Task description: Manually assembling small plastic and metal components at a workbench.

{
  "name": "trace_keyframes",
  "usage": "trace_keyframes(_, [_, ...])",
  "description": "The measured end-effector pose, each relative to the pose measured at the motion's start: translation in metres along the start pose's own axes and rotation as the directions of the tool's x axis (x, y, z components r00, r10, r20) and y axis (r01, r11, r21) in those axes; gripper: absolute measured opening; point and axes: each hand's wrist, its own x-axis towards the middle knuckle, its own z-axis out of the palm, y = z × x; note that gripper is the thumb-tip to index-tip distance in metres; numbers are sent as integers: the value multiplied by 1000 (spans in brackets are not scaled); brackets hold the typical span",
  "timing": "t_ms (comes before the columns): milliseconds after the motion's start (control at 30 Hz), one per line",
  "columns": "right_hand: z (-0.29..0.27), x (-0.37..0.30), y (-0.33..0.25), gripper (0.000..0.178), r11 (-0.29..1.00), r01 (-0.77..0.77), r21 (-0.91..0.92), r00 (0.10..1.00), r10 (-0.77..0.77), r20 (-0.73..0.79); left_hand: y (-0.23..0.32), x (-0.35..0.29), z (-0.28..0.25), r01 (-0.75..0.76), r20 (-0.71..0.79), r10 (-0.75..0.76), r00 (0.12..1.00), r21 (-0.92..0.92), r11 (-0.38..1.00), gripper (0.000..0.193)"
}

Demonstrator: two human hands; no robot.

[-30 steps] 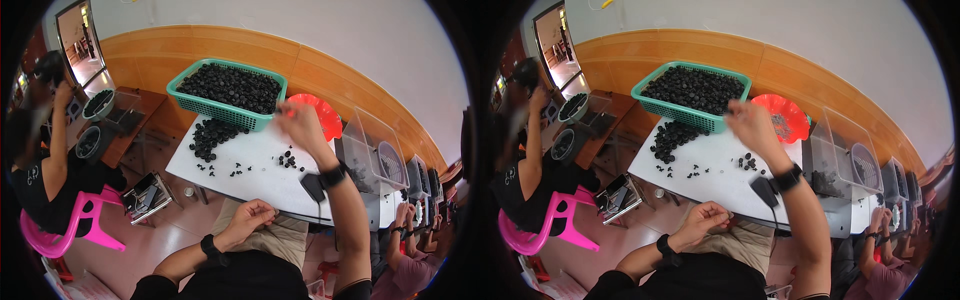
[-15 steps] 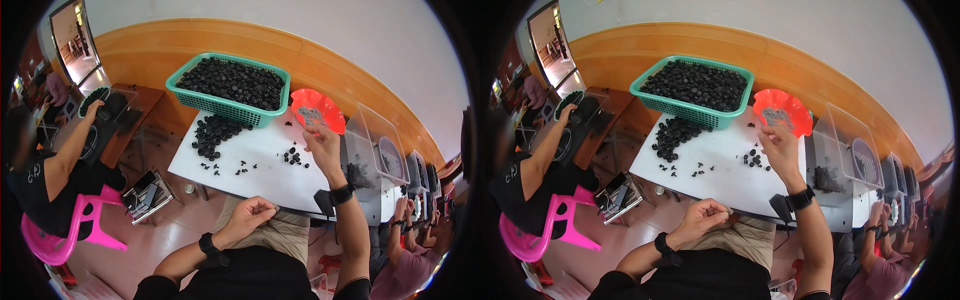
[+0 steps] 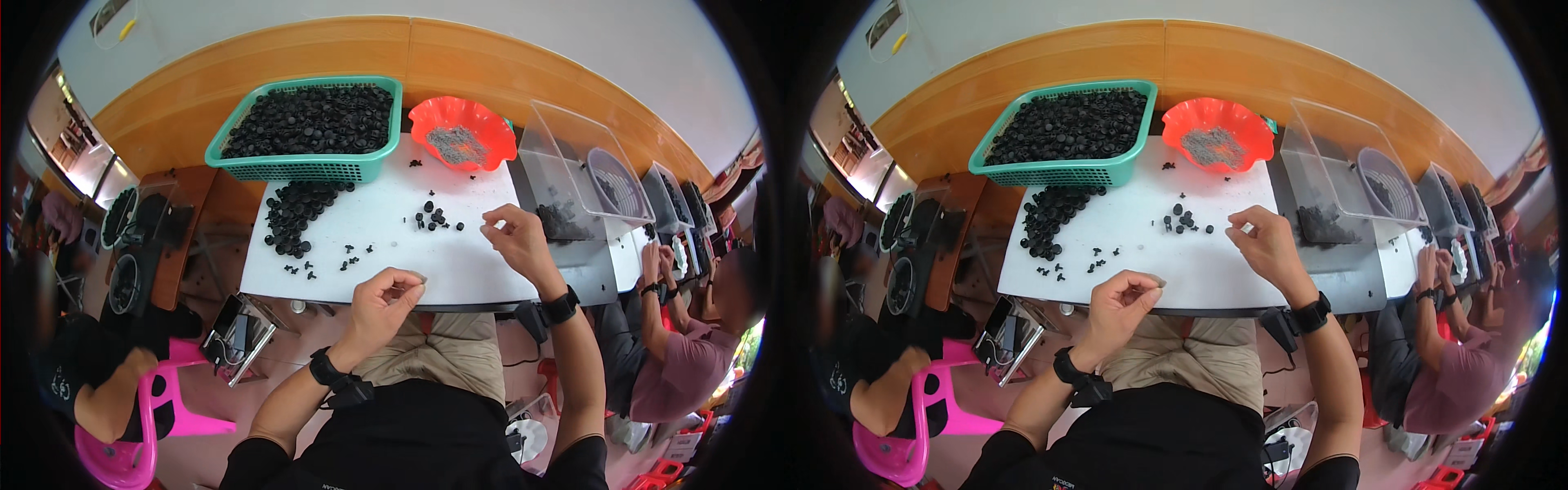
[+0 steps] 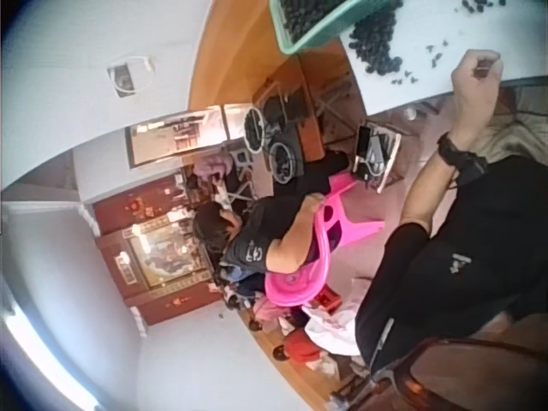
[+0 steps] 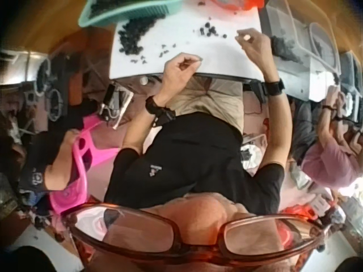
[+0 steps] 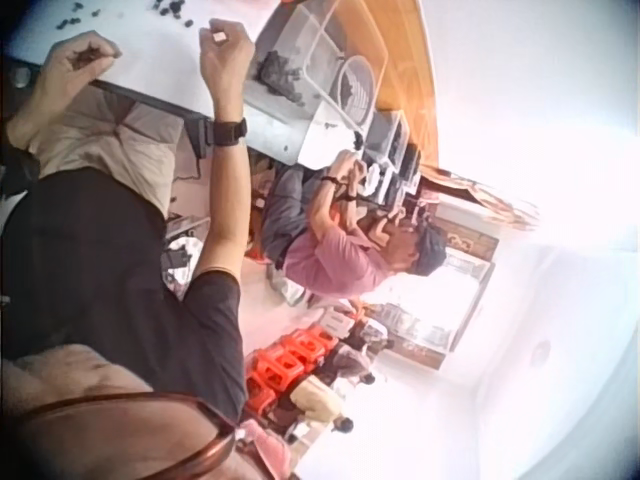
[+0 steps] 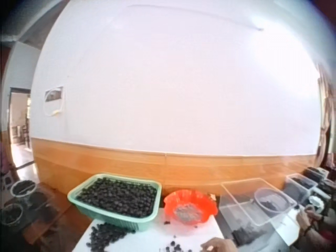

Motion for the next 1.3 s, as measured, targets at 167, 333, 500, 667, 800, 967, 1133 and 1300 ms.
trace_keyframes(167, [11,9,-5,27,977,80,-197,993,-61,104,-2,14,-3,-42,-6,43,999,152,988,12])
trace_keyframes(333, [26,22,9,26,915,192,-355,975,-138,171,-6,20,4,-35,-46,44,998,172,984,12])
trace_keyframes(500, [26,23,13,22,881,216,-420,959,-111,262,-6,19,14,-54,-82,70,994,181,982,12])
trace_keyframes(667, [21,-9,-11,16,993,119,-12,977,-115,182,-8,20,31,-8,-66,-5,998,-195,981,17])
trace_keyframes(800, [21,-43,-25,14,921,186,341,956,-249,153,10,25,46,226,55,-226,973,-457,861,17])
trace_keyframes(967, [21,-60,-12,17,899,307,313,939,-340,56,10,25,51,333,205,-263,943,-532,779,13])
trace_keyframes(1133, [6,-57,-9,18,908,268,321,938,-322,127,2,26,56,326,206,-254,945,-536,779,18])
trace_keyframes(1300, [-17,-12,11,19,989,148,-24,987,-146,69,2,24,59,245,110,-218,970,-457,855,19])
